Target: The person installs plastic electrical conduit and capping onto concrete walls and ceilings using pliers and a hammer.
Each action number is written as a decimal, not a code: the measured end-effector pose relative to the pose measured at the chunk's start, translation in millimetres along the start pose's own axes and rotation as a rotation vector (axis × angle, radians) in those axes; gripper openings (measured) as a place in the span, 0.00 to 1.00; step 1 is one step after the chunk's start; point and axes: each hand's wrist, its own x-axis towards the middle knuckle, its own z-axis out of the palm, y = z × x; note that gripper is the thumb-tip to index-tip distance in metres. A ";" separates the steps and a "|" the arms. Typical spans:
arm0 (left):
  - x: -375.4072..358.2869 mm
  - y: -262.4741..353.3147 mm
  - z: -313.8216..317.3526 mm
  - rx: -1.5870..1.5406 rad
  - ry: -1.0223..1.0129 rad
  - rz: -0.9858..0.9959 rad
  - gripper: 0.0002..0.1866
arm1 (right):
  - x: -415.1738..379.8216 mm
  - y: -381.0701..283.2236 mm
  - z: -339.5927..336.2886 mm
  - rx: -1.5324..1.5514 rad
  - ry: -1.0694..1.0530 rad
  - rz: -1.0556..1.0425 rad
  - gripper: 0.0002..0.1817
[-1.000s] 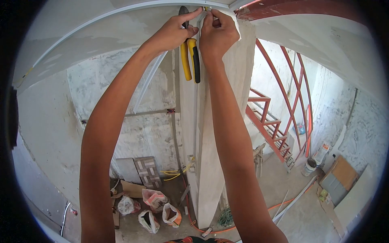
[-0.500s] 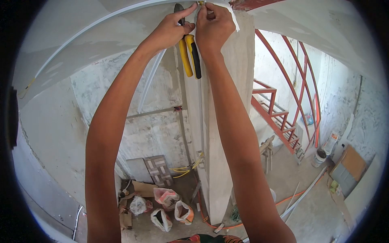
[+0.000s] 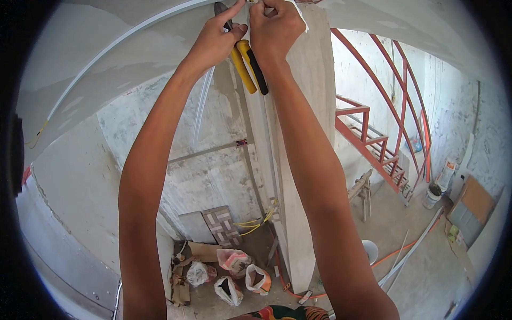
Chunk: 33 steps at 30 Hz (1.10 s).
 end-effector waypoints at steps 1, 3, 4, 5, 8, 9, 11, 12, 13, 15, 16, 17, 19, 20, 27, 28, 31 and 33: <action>2.6 0.0 -1.4 0.037 -0.016 -0.006 0.33 | 0.0 0.3 -0.2 0.007 0.003 0.002 0.10; 5.0 0.2 -2.3 0.037 -0.028 -0.007 0.33 | -0.3 1.6 -1.4 0.016 -0.013 -0.008 0.09; 2.2 -0.6 -1.7 -0.001 -0.027 -0.006 0.32 | -0.5 2.5 -1.3 0.023 -0.021 -0.014 0.09; 0.3 -1.0 -1.8 -0.037 -0.023 -0.005 0.32 | -0.3 3.1 -0.7 0.038 -0.013 -0.052 0.09; 0.9 -3.1 -1.2 -0.029 -0.009 0.023 0.32 | 0.2 8.2 1.5 0.047 -0.003 -0.137 0.09; 0.4 -2.1 -2.3 -0.023 -0.026 -0.005 0.32 | -1.0 6.4 0.8 0.027 -0.012 -0.141 0.09; 0.9 0.4 -5.4 -0.010 -0.056 -0.059 0.32 | -1.6 2.8 -0.1 0.027 -0.027 -0.113 0.09; 1.8 -0.7 -5.8 -0.004 -0.049 -0.045 0.32 | -1.0 1.3 -0.6 0.044 -0.030 -0.081 0.09; 2.4 -1.7 -5.2 0.001 -0.042 -0.032 0.32 | -0.2 -0.2 -1.3 0.061 -0.033 -0.049 0.09; 1.9 -3.0 -3.6 -0.003 -0.028 -0.011 0.32 | 0.2 -2.1 -2.8 0.067 -0.025 0.009 0.10; 1.4 -3.2 -3.6 -0.011 -0.018 0.000 0.32 | 1.0 -2.5 -3.3 0.071 -0.020 0.037 0.10; 1.0 -3.4 -3.4 -0.019 -0.008 0.011 0.32 | 1.5 -2.9 -4.0 0.063 -0.031 0.037 0.10; -0.5 0.2 -3.4 -0.024 -0.019 -0.012 0.32 | 0.7 -1.0 -4.0 0.048 -0.053 0.038 0.10; -0.9 1.8 -4.3 -0.025 -0.022 -0.025 0.32 | 1.3 -0.6 -2.1 0.039 -0.037 0.005 0.10; 1.7 -3.7 -3.3 -0.031 -0.046 -0.003 0.32 | 4.0 -0.7 2.8 0.011 -0.028 0.009 0.10; 1.2 -3.4 -2.3 -0.037 -0.037 0.005 0.32 | 3.8 -0.3 1.9 0.034 -0.031 0.023 0.10; -0.6 -0.1 -2.0 -0.062 -0.060 -0.054 0.32 | 3.1 2.0 -1.5 0.027 -0.056 -0.050 0.10; -0.2 -0.3 -3.2 -0.060 -0.058 -0.055 0.32 | 2.4 2.6 -1.9 0.077 -0.071 -0.052 0.10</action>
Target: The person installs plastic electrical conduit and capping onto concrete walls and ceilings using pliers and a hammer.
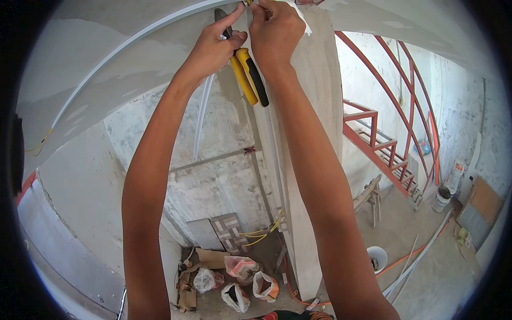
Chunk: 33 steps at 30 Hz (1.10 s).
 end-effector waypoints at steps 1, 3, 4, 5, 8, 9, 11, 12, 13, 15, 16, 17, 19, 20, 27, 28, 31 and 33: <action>0.5 -1.3 1.0 0.011 0.014 0.030 0.32 | -0.9 0.1 -0.4 0.026 -0.008 -0.002 0.10; 0.0 -1.2 0.6 0.021 0.026 0.048 0.32 | -2.8 0.3 -4.6 0.022 -0.033 -0.026 0.10; -0.8 0.3 0.2 0.020 0.022 0.037 0.32 | -2.8 0.5 -5.5 0.021 -0.044 -0.039 0.11; -1.6 1.9 -0.4 0.019 0.017 0.027 0.32 | -2.4 0.6 -5.1 0.011 -0.045 -0.023 0.11; -3.9 6.8 -1.5 0.003 -0.003 -0.028 0.33 | -1.7 0.2 -6.1 -0.023 -0.050 0.020 0.11; -3.7 6.9 -1.6 0.016 0.001 -0.016 0.33 | -1.1 -0.1 -6.3 -0.032 -0.051 0.028 0.11; -3.9 6.4 -1.0 0.040 0.009 0.005 0.33 | -1.8 -0.6 -6.1 -0.031 -0.047 0.040 0.11; -3.7 4.6 -0.7 0.023 0.005 0.008 0.33 | -1.9 -1.6 -5.9 -0.020 -0.041 0.042 0.11; -3.3 3.0 -0.7 0.006 0.002 0.012 0.33 | -1.8 -2.6 -5.4 -0.009 -0.036 0.044 0.11; -2.7 1.4 -0.6 -0.011 0.001 0.017 0.33 | -1.5 -3.2 -5.1 -0.024 -0.029 0.035 0.11; -2.8 1.4 -0.4 -0.010 0.002 0.017 0.33 | -1.4 -2.8 -5.1 -0.031 -0.026 0.030 0.11; -2.9 1.6 -0.3 -0.009 0.004 0.018 0.33 | -1.5 -2.6 -5.2 -0.030 -0.030 0.025 0.11; -2.6 1.6 -1.0 0.031 0.008 0.032 0.33 | -1.3 -0.7 -4.7 -0.026 -0.035 0.013 0.11; -2.2 1.7 -1.5 0.052 0.011 0.040 0.33 | -1.6 0.1 -4.3 -0.010 -0.031 0.018 0.11; -2.5 2.6 0.3 0.015 0.007 -0.002 0.34 | -1.3 -2.4 -6.8 0.041 -0.015 0.030 0.08; -3.1 3.5 0.1 0.036 0.012 0.004 0.34 | -1.3 -2.4 -6.2 0.049 -0.007 0.031 0.08; -3.9 5.2 -0.4 0.059 0.016 0.001 0.33 | -0.7 -3.7 -7.2 0.020 -0.025 0.039 0.09; -3.1 5.9 -0.2 0.050 0.011 -0.007 0.33 | -0.8 -5.0 -6.6 0.054 -0.007 0.044 0.10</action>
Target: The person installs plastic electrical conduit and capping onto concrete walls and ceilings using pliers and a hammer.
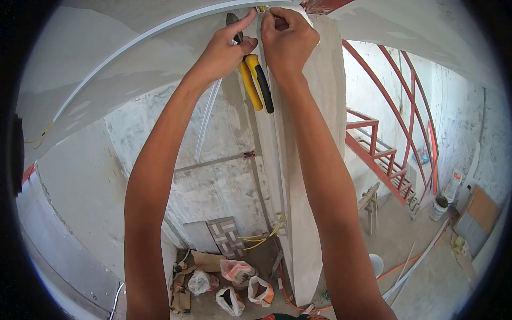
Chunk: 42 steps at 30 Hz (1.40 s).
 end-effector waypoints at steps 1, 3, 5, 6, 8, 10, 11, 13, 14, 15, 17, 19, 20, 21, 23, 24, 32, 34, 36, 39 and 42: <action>0.4 -0.3 -0.5 -0.009 -0.006 -0.006 0.34 | -0.1 -0.1 0.6 0.017 0.009 0.003 0.10; -0.4 0.2 -1.3 -0.022 -0.021 -0.025 0.34 | 0.7 0.6 0.7 -0.008 0.002 -0.007 0.10; -1.4 2.5 -2.7 -0.032 -0.041 -0.046 0.33 | 1.4 1.6 2.3 -0.014 0.008 -0.023 0.10; -0.9 0.9 -2.8 -0.039 -0.037 -0.025 0.33 | 1.3 1.6 3.8 -0.008 0.016 -0.035 0.10; 2.1 -5.4 -2.2 -0.053 -0.033 0.018 0.33 | 0.4 3.0 4.7 -0.023 0.008 -0.066 0.09; 4.5 -9.8 0.2 -0.028 -0.007 0.068 0.33 | 0.2 6.2 3.4 -0.064 -0.016 -0.099 0.09; 6.0 -11.3 1.2 -0.012 0.003 0.095 0.33 | 1.6 9.9 5.0 -0.041 -0.013 -0.154 0.08; 7.3 -13.0 2.1 -0.023 0.009 0.116 0.33 | 3.0 11.9 4.7 -0.080 -0.019 -0.189 0.08; 7.5 -14.1 1.9 -0.028 0.015 0.125 0.33 | 2.2 12.3 4.7 -0.097 -0.025 -0.206 0.08; 8.0 -14.8 1.3 0.001 0.015 0.140 0.33 | 2.0 6.2 2.6 -0.117 -0.044 -0.163 0.08; 9.5 -16.9 0.4 0.054 0.019 0.169 0.34 | 1.1 -5.6 -2.4 -0.154 -0.087 -0.080 0.08; 10.3 -17.2 1.2 0.039 0.023 0.184 0.34 | 0.9 -4.1 -0.9 -0.161 -0.067 -0.081 0.08; 10.6 -17.5 1.4 0.032 0.028 0.192 0.34 | 0.9 -3.5 0.1 -0.162 -0.057 -0.083 0.08; 9.5 -15.1 1.3 0.010 0.012 0.158 0.34 | 0.6 -4.2 0.1 -0.160 -0.066 -0.066 0.08; 7.6 -10.0 1.4 -0.037 -0.015 0.091 0.33 | 1.3 -5.6 -0.2 -0.153 -0.085 -0.036 0.09; 8.5 -12.1 2.1 -0.030 -0.003 0.121 0.34 | 1.3 -6.3 0.9 -0.129 -0.066 -0.025 0.09; 5.9 -9.1 0.9 -0.016 -0.004 0.113 0.33 | 1.0 -5.2 0.9 -0.138 -0.053 -0.028 0.08; 7.1 -10.6 0.7 0.012 0.003 0.138 0.33 | 2.9 -3.5 0.0 -0.114 -0.060 -0.056 0.08; 7.8 -13.5 0.6 0.019 0.015 0.163 0.33 | 3.0 -2.7 0.6 -0.084 -0.067 -0.058 0.08; 8.1 -16.2 2.8 0.002 0.019 0.172 0.34 | 1.7 -1.3 -0.4 -0.068 -0.070 -0.035 0.07; 7.1 -8.6 0.2 0.006 -0.016 0.086 0.33 | 1.4 -1.1 -0.7 -0.096 -0.066 -0.047 0.08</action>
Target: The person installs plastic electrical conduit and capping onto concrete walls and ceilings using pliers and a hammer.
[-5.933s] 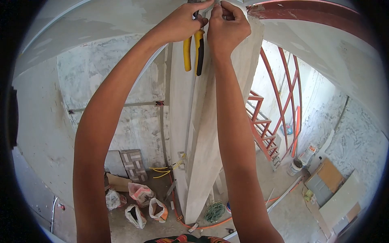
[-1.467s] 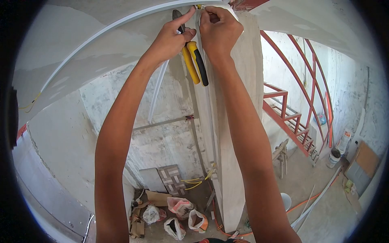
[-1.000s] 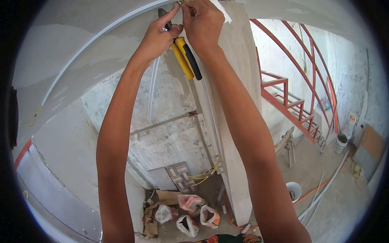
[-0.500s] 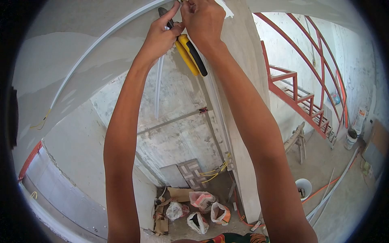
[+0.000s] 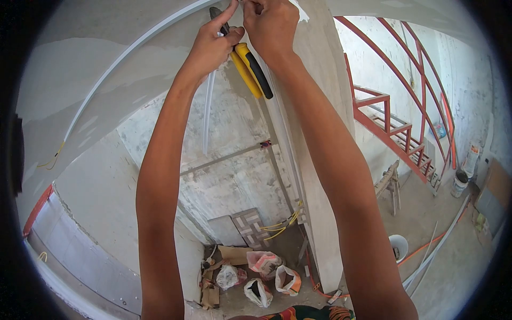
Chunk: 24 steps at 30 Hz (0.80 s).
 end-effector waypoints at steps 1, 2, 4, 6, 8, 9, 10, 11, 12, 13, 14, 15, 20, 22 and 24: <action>-1.1 6.0 -1.5 0.001 -0.019 -0.049 0.33 | 0.1 -0.4 -0.5 0.006 0.008 -0.007 0.08; -1.6 9.3 -2.6 0.002 -0.038 -0.097 0.32 | 0.5 -1.0 -0.5 0.014 0.017 -0.015 0.08; -1.4 1.3 -1.3 -0.008 -0.006 0.011 0.33 | 1.2 -0.9 2.8 0.025 0.040 0.018 0.08; -1.3 -1.9 -1.1 -0.005 0.007 0.053 0.34 | 1.7 0.0 4.8 0.020 0.049 0.023 0.08; -2.3 0.2 -1.1 0.008 0.003 0.032 0.34 | 2.2 1.3 4.3 -0.003 0.043 -0.001 0.08; -1.8 0.6 -1.4 -0.003 -0.008 0.015 0.34 | 3.0 1.6 4.0 -0.009 0.035 -0.022 0.08; -1.4 0.7 -1.7 -0.015 -0.020 -0.003 0.34 | 3.5 2.2 3.3 -0.015 0.028 -0.042 0.07; -1.1 0.9 -1.7 -0.026 -0.032 -0.022 0.34 | 4.0 2.8 2.5 -0.022 0.020 -0.061 0.07; -0.3 0.2 -1.4 -0.018 -0.030 -0.019 0.34 | 4.5 3.2 2.5 -0.026 0.025 -0.075 0.07; 0.2 -0.6 -1.1 -0.010 -0.027 -0.017 0.34 | 4.6 3.2 3.1 -0.028 0.029 -0.089 0.07; 0.3 -1.5 -0.7 -0.001 -0.025 -0.015 0.34 | 4.4 3.2 3.3 -0.031 0.033 -0.102 0.07; 0.2 3.1 -1.4 0.057 -0.029 -0.015 0.33 | 5.1 2.6 2.8 -0.032 0.022 -0.124 0.07; -1.7 9.0 -3.1 0.093 -0.058 0.004 0.34 | 5.7 -0.2 3.0 0.012 0.045 -0.211 0.06; -4.2 9.9 -1.9 0.014 -0.027 0.013 0.32 | 4.5 -0.3 2.8 0.052 0.067 -0.092 0.05; -4.8 5.8 -0.4 -0.004 0.008 0.045 0.32 | 3.2 -0.5 0.9 0.077 0.101 -0.010 0.05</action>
